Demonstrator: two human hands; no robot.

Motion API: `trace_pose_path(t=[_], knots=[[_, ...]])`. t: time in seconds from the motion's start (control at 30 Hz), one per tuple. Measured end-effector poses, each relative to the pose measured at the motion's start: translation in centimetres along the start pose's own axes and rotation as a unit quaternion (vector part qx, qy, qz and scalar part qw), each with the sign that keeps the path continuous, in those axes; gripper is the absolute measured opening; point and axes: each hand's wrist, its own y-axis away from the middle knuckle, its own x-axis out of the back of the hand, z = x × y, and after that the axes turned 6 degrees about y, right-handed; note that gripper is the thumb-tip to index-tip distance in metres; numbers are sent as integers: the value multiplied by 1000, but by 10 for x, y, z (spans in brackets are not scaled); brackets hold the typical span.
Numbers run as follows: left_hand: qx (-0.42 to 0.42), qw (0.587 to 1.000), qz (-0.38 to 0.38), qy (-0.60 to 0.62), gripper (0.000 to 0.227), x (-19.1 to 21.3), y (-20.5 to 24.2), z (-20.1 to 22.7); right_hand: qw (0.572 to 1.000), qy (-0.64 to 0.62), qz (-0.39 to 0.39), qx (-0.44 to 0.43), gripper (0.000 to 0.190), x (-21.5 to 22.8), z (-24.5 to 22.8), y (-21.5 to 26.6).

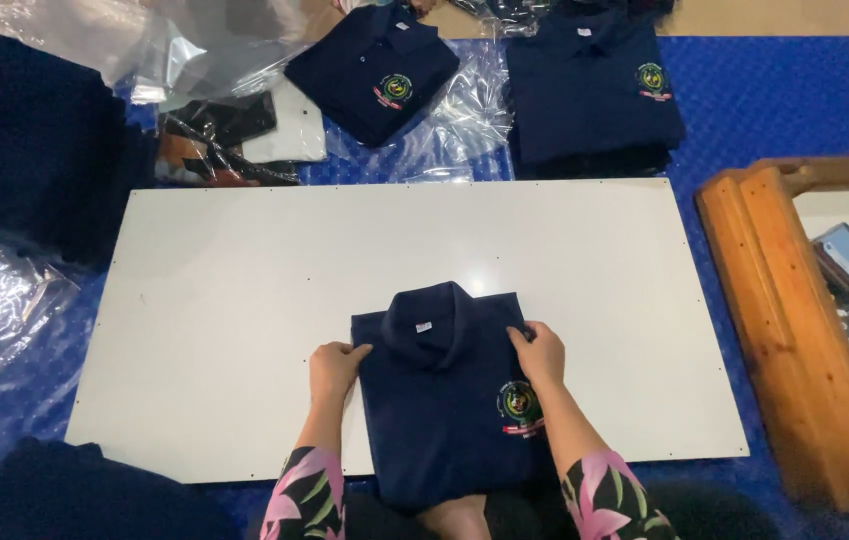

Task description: A person is folding a navy blue polo shirt on a white board in a factory setting.

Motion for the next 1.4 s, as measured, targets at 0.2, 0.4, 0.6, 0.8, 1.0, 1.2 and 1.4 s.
trace_pose_path(t=[0.2, 0.4, 0.6, 0.8, 1.0, 1.2, 1.4], knots=[[19, 999, 5, 28, 53, -16, -16, -26, 1000, -1, -24, -15, 38, -4, -2, -22], [10, 999, 31, -35, 46, -22, -12, -24, 998, -26, -55, 3, 54, 21, -31, -1], [38, 992, 13, 119, 45, -35, -16, -35, 991, -127, -34, -6, 43, 22, -31, 2], [121, 983, 22, 139, 48, -39, 2, -8, 1000, 21, -9, -16, 40, 12, -26, -7], [-36, 995, 88, -29, 35, -33, -14, 3, 990, 111, 49, 79, 34, 18, -47, -3], [-42, 997, 67, -14, 52, -24, -13, 17, 996, 61, 18, 60, 38, 16, -48, -14], [-61, 997, 34, -20, 25, -39, -56, -12, 993, -61, 15, 103, 33, 5, -24, -40]])
